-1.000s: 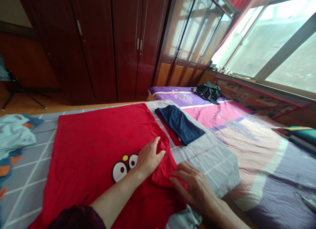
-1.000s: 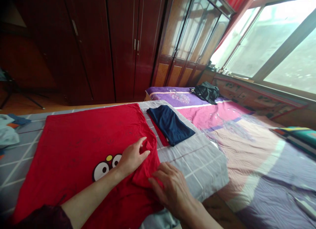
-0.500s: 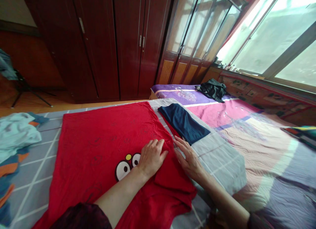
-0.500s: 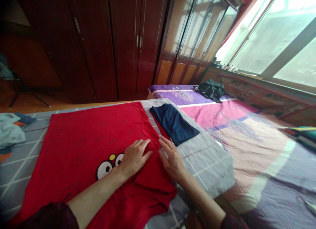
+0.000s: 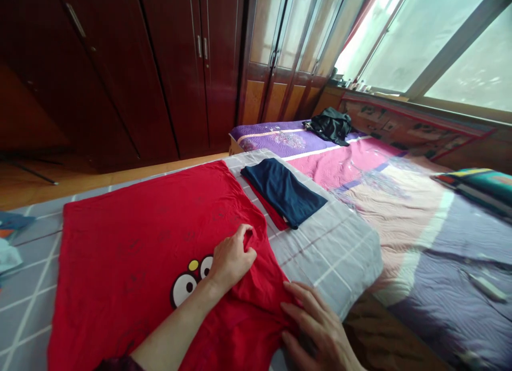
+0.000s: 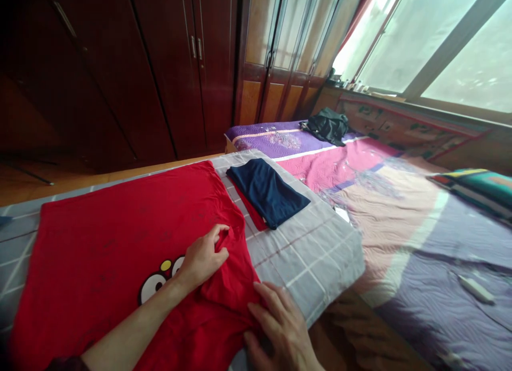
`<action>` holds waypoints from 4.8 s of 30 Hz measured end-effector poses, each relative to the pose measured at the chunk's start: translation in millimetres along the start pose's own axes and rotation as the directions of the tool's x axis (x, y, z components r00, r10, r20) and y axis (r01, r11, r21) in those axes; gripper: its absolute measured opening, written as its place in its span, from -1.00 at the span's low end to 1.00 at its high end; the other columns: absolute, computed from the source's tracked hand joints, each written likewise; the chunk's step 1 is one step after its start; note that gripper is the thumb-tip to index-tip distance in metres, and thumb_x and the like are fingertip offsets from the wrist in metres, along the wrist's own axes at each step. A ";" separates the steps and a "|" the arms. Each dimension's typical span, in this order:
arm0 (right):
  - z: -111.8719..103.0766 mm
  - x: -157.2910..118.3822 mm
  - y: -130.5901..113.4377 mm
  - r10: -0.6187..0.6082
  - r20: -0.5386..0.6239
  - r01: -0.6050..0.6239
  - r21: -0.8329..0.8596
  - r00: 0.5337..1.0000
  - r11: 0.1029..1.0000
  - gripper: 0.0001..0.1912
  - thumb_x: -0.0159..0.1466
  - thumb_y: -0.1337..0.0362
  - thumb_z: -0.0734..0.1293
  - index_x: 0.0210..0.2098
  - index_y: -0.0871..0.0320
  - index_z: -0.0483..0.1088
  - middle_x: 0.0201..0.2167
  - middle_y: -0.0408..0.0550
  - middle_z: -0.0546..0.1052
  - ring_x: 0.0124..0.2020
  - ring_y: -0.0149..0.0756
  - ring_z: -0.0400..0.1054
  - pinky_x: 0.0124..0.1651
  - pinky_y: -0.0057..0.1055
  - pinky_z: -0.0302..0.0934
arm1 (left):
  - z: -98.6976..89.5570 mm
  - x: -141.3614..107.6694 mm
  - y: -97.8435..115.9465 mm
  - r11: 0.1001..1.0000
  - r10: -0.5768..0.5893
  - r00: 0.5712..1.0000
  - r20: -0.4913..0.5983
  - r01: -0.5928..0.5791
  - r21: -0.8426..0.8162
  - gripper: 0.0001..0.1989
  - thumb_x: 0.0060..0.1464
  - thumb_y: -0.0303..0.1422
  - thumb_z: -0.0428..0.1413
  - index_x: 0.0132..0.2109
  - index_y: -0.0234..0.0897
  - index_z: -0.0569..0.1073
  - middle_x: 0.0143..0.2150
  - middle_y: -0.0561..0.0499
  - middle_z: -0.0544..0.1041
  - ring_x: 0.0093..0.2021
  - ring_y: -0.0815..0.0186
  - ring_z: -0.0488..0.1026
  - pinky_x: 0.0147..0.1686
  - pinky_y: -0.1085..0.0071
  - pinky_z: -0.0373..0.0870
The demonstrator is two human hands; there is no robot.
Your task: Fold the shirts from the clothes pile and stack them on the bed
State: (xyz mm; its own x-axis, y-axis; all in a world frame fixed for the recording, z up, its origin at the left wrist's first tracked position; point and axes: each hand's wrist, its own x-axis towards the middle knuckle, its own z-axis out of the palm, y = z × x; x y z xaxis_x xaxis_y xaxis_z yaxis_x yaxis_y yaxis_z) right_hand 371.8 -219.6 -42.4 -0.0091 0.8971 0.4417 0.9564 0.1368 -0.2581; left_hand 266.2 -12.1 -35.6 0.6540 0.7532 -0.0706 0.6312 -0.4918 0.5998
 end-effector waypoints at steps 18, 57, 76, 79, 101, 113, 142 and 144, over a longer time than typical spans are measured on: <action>60.3 183.6 85.0 -0.422 0.125 0.383 0.249 0.898 0.890 -0.75 0.32 0.32 0.16 -0.14 0.25 0.43 -0.12 0.11 0.50 -0.08 -0.15 0.33 -0.02 -0.19 0.29 | -4.9 -27.7 11.3 0.989 -0.138 0.982 0.127 0.129 0.073 -0.40 0.06 -0.32 0.07 0.24 -0.29 0.16 0.14 -0.21 0.40 0.09 0.06 0.39 0.03 0.20 0.30; 62.0 125.1 -99.2 -0.975 0.120 0.670 0.711 0.184 0.214 -0.22 0.22 -0.10 0.26 0.29 0.16 0.05 0.29 0.13 0.06 0.31 0.01 -0.10 0.27 0.03 -0.08 | -50.2 -296.8 -87.7 0.599 -0.668 0.459 -0.585 0.799 -0.057 -0.87 0.05 -0.33 0.02 -0.43 -0.23 0.28 -0.46 0.09 0.40 -0.39 0.32 0.37 -0.34 0.45 0.18; 118.1 139.1 -88.5 -0.287 0.344 -0.230 0.901 0.894 0.367 -0.52 0.27 0.00 0.20 0.04 0.19 0.30 -0.05 0.15 0.49 -0.03 -0.14 0.40 0.00 -0.14 0.30 | -72.4 -189.1 -48.2 0.823 -0.477 0.774 -0.415 0.227 -0.521 -0.70 0.15 -0.34 -0.03 0.03 -0.26 0.30 -0.07 -0.06 0.47 -0.32 0.39 0.49 -0.33 0.45 0.40; 125.9 140.5 -85.5 -0.276 0.293 -0.154 0.888 0.915 0.433 -0.54 0.19 0.14 0.26 0.04 0.20 0.31 -0.09 0.12 0.51 -0.09 -0.14 0.41 -0.04 -0.14 0.31 | -81.2 -188.1 -71.4 0.877 -0.476 0.720 -0.504 0.351 -0.327 -0.77 0.12 -0.42 -0.02 -0.09 -0.27 0.42 -0.17 -0.01 0.53 -0.23 0.34 0.48 -0.22 0.44 0.39; 100.0 147.8 -82.7 -0.488 0.410 0.336 0.390 0.770 0.857 -0.48 0.08 0.48 0.18 0.03 0.16 0.36 -0.26 0.03 0.58 -0.30 -0.11 0.50 -0.31 -0.33 0.29 | -101.7 -178.1 -136.9 0.945 -0.326 0.890 -0.319 0.316 -0.084 -0.81 0.08 -0.28 0.05 -0.41 -0.31 0.40 -0.49 0.13 0.39 -0.45 0.43 0.30 -0.44 0.56 0.19; 93.3 142.4 -82.8 -0.621 0.309 0.565 0.257 0.721 0.784 -0.58 0.15 0.49 0.19 -0.03 0.14 0.42 -0.16 0.06 0.52 -0.18 -0.10 0.41 -0.18 -0.24 0.31 | -91.5 -174.6 -133.3 0.903 -0.286 0.810 -0.512 0.406 0.138 -0.89 0.06 -0.30 0.15 -0.33 -0.26 0.45 -0.37 0.06 0.50 -0.29 0.29 0.42 -0.23 0.40 0.32; 166.0 119.3 -71.3 -0.836 -0.157 0.850 0.079 0.526 0.520 -0.66 0.36 0.28 0.12 0.07 0.22 0.32 0.08 0.04 0.42 0.04 -0.09 0.35 -0.06 -0.24 0.37 | -135.2 -32.1 -217.6 0.757 -0.396 0.875 -0.279 0.483 0.440 -0.35 0.25 -0.01 -0.29 0.37 -0.24 -0.08 0.40 -0.03 -0.15 0.39 0.19 -0.25 0.30 0.18 -0.23; 182.0 116.0 -74.9 -0.820 -0.229 0.848 0.056 0.525 0.527 -0.68 0.36 0.28 0.13 0.05 0.18 0.33 0.03 0.00 0.46 0.00 -0.14 0.39 -0.05 -0.26 0.36 | -142.8 -10.4 -234.4 0.730 -0.439 0.841 -0.315 0.539 0.421 -0.32 0.25 0.00 -0.34 0.37 -0.30 -0.07 0.40 -0.11 -0.15 0.38 0.10 -0.25 0.28 0.06 -0.20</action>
State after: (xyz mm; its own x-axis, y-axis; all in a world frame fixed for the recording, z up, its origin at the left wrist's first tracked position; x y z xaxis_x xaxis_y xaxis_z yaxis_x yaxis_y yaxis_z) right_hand 245.9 -49.3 -128.2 -0.7219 0.2623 0.6404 0.4799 0.8565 0.1902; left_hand 51.9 157.8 -61.7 0.1416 0.9873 -0.0721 0.9885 -0.1371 0.0642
